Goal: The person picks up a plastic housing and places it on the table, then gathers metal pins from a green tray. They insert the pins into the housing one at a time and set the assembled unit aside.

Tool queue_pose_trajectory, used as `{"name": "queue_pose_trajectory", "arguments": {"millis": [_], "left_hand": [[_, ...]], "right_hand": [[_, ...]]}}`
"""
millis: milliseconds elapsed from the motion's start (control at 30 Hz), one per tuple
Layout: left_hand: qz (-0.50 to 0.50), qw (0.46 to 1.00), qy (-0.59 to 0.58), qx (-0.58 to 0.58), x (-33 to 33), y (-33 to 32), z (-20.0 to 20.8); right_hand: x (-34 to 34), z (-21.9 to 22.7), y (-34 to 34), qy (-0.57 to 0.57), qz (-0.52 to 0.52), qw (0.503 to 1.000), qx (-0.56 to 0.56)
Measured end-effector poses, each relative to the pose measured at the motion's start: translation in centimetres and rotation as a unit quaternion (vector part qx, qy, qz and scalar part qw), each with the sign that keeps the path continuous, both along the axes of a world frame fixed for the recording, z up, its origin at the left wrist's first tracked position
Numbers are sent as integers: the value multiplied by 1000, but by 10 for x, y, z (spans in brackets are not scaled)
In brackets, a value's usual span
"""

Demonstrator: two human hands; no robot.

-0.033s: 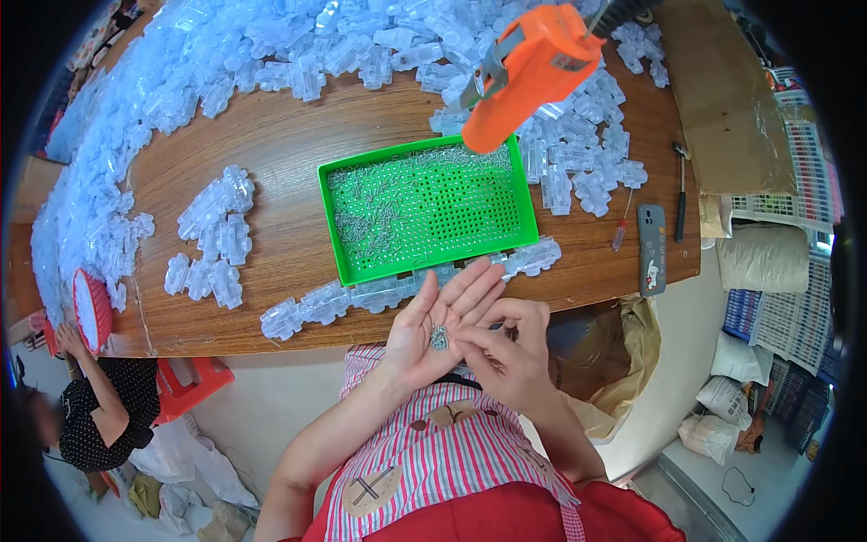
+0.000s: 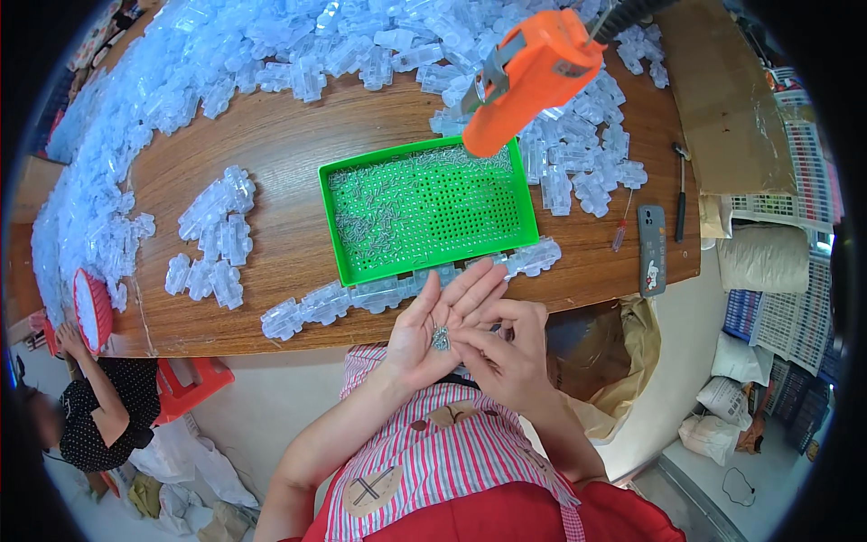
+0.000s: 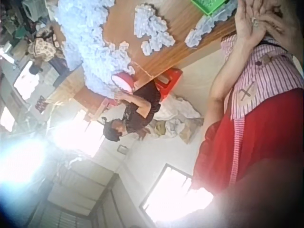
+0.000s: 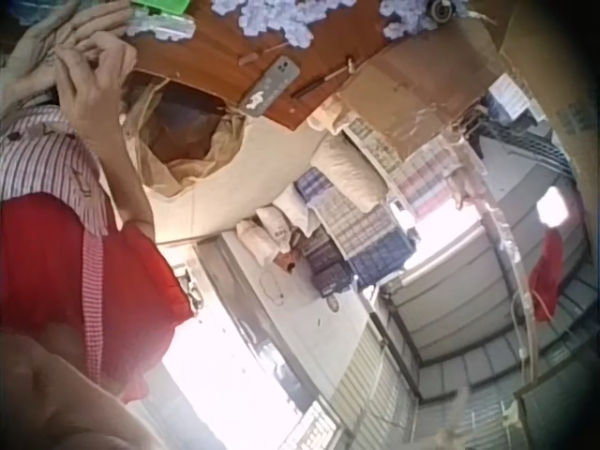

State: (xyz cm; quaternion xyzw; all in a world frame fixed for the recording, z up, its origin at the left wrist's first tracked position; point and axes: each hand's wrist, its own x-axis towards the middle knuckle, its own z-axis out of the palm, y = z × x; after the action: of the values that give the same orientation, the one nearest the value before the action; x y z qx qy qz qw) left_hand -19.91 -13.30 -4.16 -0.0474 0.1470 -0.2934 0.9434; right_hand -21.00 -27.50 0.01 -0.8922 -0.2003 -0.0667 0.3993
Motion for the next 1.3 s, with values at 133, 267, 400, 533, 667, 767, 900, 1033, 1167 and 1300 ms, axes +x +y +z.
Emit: {"name": "queue_pose_trajectory", "arguments": {"millis": [133,267,400,533,667,767,900,1033,1167,1300], "left_hand": [[0,1000,0,10,1,-3,3],[-5,1000,-3,17,1,-2,7],[-7,1000,-11,21,1,-4,7],[-13,999,-13,33,1,-6,8],[-9,1000,-2,12,2,-7,9],[-2,1000,9,-19,2,-6,7],[8,1000,19,-8,4,-1,6],[44,998,33,21,-1,16,1],[74,996,47,26,-7,35,-9],[89,994,54,33,-12,41,-12]], "right_hand": [[0,-1,3,-33,24,999,-31],[-2,-1,4,-23,10,999,-33],[-3,0,6,-19,-5,999,-28],[-3,1,8,1,-22,999,-27],[-4,-1,7,13,-34,999,-14],[-4,5,6,23,-33,999,-12],[-9,-7,-7,61,-118,986,97],[3,-36,-30,60,-217,970,97],[8,-50,-36,14,-195,981,14],[8,-57,-30,59,-192,979,37]]}}
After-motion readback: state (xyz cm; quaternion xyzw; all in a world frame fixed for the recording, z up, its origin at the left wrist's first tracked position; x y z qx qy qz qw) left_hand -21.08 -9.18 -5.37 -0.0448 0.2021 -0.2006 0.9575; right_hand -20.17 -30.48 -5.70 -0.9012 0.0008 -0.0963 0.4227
